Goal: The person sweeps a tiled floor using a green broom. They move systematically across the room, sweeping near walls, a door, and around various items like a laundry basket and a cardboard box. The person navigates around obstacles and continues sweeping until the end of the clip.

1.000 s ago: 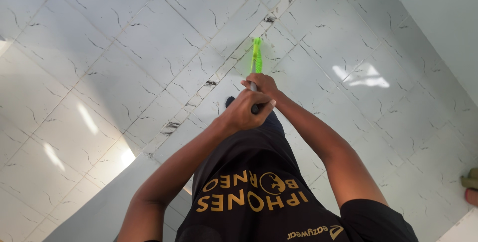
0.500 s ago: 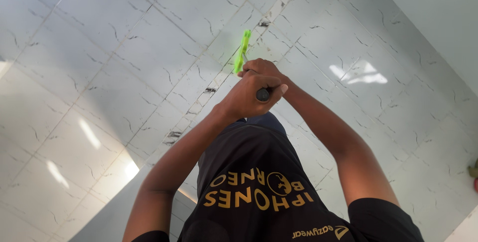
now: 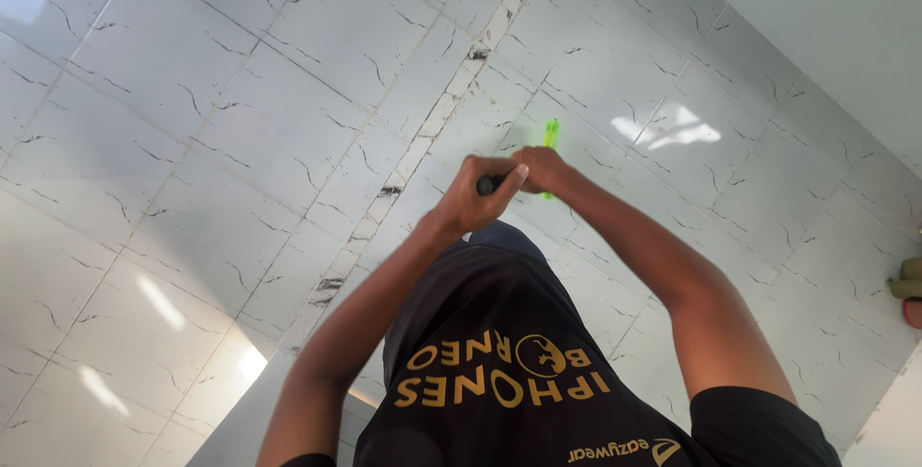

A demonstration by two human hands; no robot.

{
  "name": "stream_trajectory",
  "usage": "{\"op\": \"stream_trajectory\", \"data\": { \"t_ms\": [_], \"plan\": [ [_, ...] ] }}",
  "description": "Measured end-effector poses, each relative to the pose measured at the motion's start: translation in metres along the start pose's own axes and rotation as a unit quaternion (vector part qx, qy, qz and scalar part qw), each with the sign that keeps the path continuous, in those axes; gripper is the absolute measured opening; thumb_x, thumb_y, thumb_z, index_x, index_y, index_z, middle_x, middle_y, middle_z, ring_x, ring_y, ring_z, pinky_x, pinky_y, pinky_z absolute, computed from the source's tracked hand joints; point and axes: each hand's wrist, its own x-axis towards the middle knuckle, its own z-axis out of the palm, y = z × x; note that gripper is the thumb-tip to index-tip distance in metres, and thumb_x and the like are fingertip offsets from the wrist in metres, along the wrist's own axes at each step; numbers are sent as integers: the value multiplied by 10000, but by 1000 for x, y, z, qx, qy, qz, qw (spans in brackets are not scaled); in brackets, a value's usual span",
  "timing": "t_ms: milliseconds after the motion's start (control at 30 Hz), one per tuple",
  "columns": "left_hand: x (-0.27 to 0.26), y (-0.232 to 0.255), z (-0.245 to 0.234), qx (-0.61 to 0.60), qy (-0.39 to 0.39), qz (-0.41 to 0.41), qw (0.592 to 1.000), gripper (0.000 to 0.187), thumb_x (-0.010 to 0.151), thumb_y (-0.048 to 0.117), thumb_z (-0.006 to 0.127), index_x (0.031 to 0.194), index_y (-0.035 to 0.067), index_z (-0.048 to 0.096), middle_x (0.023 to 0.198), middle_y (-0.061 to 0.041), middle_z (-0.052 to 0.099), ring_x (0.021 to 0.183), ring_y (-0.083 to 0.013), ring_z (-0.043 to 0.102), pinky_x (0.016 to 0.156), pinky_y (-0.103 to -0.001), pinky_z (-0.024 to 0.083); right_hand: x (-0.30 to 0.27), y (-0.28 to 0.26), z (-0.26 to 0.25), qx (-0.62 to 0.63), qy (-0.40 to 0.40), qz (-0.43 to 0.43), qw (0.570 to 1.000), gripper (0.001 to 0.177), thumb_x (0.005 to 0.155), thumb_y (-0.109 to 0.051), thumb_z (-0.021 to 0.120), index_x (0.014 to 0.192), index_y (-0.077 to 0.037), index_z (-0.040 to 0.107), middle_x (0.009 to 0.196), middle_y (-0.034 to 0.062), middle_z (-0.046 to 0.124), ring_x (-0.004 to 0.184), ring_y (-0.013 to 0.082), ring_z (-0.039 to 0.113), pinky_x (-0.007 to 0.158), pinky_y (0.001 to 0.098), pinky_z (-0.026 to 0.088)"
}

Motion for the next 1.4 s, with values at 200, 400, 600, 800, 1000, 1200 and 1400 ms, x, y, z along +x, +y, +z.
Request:
{"op": "stream_trajectory", "data": {
  "t_ms": [200, 400, 600, 800, 1000, 1200, 1400],
  "plan": [
    [-15, -19, 14, 46, -22, -37, 998, 321, 1000, 157, 589, 745, 16, 723, 545, -51, 615, 405, -101, 434, 403, -319, 331, 18, -17, 32, 20, 50, -8, 999, 188, 874, -282, 635, 796, -128, 708, 849, 80, 736, 810, 271, 716, 635, 433, 552],
    [-7, 2, -19, 71, 37, 2, 997, 261, 982, 140, 604, 742, 70, 679, 542, -9, 585, 385, -83, 448, 371, -288, 324, 47, -61, 5, 234, 234, -95, 939, 237, 938, -282, 590, 770, -116, 604, 728, 53, 636, 676, 243, 665, 594, 402, 516],
    [5, 19, -41, 27, 68, 111, 991, 406, 976, 177, 676, 613, 93, 516, 507, -8, 463, 455, -99, 410, 445, -286, 310, 16, -96, -79, 298, 131, -60, 944, 223, 900, -319, 642, 856, -101, 661, 759, 51, 708, 692, 207, 679, 653, 382, 529],
    [7, 35, -35, 5, 40, 190, 981, 397, 941, 227, 676, 641, 130, 435, 538, 16, 451, 490, -89, 429, 481, -291, 330, -18, -90, -92, 368, 173, -77, 910, 238, 866, -268, 687, 1052, -124, 718, 838, 25, 737, 743, 196, 709, 678, 364, 551],
    [20, 34, -25, 42, 105, 129, 985, 473, 953, 130, 758, 655, 139, 391, 586, 9, 469, 535, -106, 450, 487, -317, 334, -10, -41, -75, 292, 226, -61, 927, 219, 885, -245, 682, 1056, -118, 732, 885, 76, 748, 824, 265, 722, 739, 411, 550],
    [29, 12, -4, 34, 54, 42, 997, 499, 930, 112, 776, 630, 148, 379, 546, 14, 442, 513, -108, 423, 499, -332, 354, -7, 29, -57, 180, 202, -75, 960, 123, 920, -213, 687, 924, -101, 739, 881, 106, 746, 881, 342, 696, 825, 456, 538],
    [56, 15, 57, 46, 40, 111, 992, 482, 928, 80, 757, 633, 122, 379, 578, 2, 416, 550, -120, 406, 596, -368, 402, -7, 100, -40, 158, 168, -95, 968, 206, 914, -303, 711, 885, -99, 724, 854, 82, 739, 932, 349, 637, 853, 456, 522]
  ]
}}
